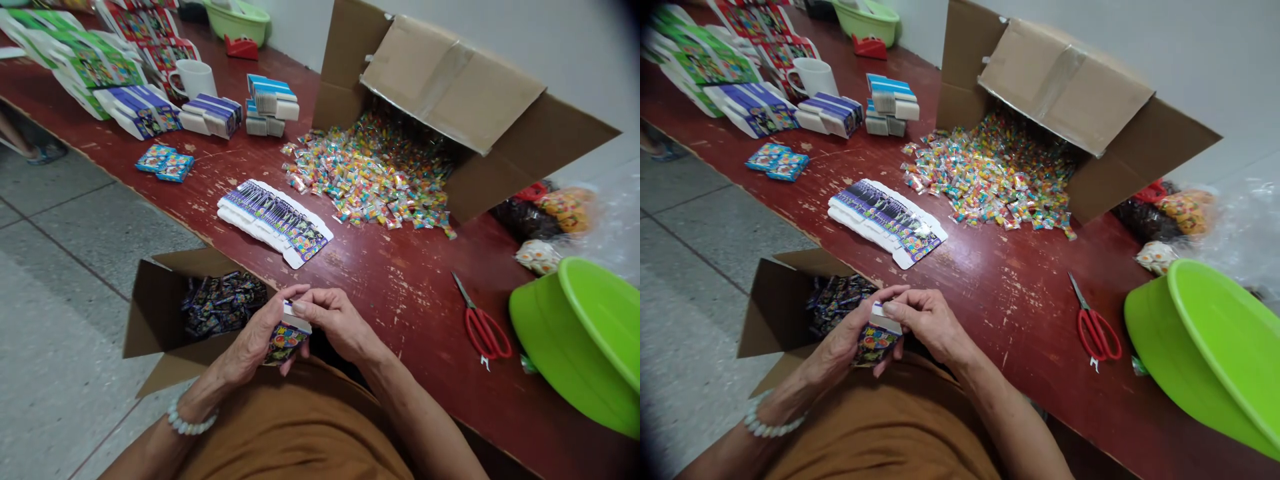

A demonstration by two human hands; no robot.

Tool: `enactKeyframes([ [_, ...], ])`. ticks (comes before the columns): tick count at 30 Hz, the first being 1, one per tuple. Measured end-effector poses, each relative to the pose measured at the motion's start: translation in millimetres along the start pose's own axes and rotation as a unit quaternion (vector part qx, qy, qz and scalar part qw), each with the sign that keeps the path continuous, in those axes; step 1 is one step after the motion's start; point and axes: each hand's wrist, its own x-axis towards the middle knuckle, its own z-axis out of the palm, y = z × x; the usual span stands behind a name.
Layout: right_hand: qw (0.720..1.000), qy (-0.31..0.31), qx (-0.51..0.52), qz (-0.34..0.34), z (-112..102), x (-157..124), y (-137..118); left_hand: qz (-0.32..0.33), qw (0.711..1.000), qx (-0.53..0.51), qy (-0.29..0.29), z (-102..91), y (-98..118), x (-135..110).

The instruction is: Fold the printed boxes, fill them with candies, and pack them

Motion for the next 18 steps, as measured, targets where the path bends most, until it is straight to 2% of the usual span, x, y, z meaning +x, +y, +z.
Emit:
enactKeyframes([
  [2, 1.000, 0.012, 0.008, -0.013, 0, 1, 3, 0.012, 1.000, -0.016, 0.002, 1.3, -1, 1],
  [5, 0.995, 0.061, -0.017, -0.075, 4, 0, 5, 0.019, 0.998, -0.053, 0.012, -0.1, -2, 3],
  [9, 0.986, 0.089, -0.049, -0.130, 8, -1, 11, 0.024, 0.995, -0.092, 0.034, -3.0, -2, 4],
  [13, 0.973, 0.164, -0.061, -0.150, 6, 0, 20, 0.023, 0.988, -0.149, 0.044, -0.6, 2, 5],
  [18, 0.966, 0.181, -0.108, -0.148, 8, 1, 25, 0.030, 0.977, -0.203, 0.066, 4.3, 8, 6],
])
